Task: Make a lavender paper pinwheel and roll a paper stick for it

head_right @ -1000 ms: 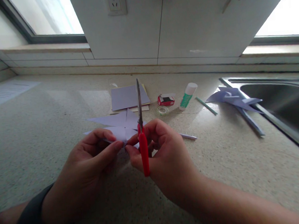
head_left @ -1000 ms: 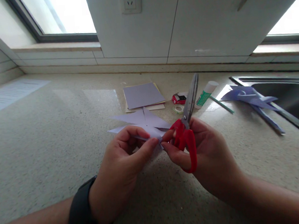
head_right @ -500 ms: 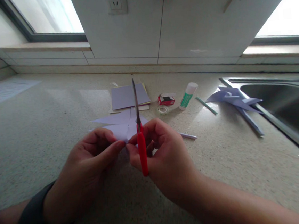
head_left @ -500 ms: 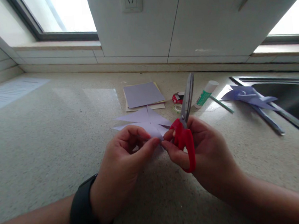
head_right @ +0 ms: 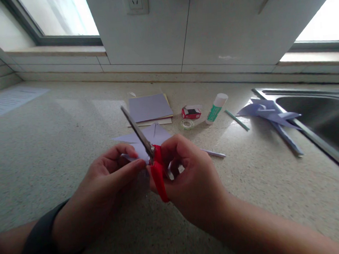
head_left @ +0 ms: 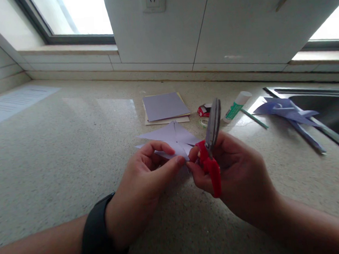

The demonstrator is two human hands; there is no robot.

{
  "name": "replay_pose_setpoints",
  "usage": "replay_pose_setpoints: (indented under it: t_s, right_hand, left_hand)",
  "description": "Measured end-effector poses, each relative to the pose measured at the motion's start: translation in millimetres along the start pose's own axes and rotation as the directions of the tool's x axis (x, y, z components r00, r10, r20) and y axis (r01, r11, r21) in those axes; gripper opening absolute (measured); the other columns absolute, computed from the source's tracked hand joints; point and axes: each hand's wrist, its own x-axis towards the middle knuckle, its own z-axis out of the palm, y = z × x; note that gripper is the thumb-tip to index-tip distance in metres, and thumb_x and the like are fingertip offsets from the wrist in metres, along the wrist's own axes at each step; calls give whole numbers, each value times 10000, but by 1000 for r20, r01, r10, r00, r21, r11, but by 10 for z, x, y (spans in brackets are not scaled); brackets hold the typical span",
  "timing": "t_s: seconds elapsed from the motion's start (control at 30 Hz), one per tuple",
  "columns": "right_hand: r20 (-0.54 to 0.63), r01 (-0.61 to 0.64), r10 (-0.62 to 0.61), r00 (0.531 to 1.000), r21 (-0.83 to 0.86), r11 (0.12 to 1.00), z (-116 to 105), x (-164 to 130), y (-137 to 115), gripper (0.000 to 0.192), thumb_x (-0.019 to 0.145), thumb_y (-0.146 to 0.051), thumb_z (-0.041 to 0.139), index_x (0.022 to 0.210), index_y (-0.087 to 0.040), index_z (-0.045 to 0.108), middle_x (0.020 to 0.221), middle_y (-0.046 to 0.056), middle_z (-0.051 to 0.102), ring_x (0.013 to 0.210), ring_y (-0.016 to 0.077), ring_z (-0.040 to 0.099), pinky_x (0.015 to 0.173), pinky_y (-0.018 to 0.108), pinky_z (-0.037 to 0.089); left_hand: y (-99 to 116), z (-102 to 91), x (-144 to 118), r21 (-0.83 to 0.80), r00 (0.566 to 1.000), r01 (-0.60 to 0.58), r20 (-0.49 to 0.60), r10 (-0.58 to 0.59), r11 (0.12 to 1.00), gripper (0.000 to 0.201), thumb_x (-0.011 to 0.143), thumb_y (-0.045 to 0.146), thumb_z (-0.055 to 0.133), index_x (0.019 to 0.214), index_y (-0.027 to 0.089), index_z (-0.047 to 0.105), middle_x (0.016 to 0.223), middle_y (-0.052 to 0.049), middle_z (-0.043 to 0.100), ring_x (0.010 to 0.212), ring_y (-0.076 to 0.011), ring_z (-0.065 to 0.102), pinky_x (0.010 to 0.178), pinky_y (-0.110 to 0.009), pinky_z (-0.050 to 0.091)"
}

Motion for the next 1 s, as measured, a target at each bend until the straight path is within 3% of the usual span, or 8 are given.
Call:
replay_pose_setpoints:
  t_s: [0.43, 1.0]
  right_hand:
    - [90, 19, -25, 996, 65, 998, -53, 43, 41, 178, 792, -200, 769, 841, -222, 599, 756, -28, 655, 602, 104, 570, 502, 227, 463]
    - [113, 53, -52, 992, -3, 999, -114, 49, 54, 184, 782, -215, 764, 823, -256, 589, 762, 7, 664, 647, 167, 609, 503, 295, 495]
  left_hand:
    - [13, -27, -8, -17, 998, 32, 46, -32, 999, 286, 762, 277, 840, 872, 198, 588, 766, 25, 690, 631, -87, 609, 567, -174, 427]
    - [-5, -47, 3, -9, 990, 65, 123, -63, 998, 248, 807, 266, 812, 912, 209, 595, 817, -1, 712, 711, -128, 662, 636, -211, 462]
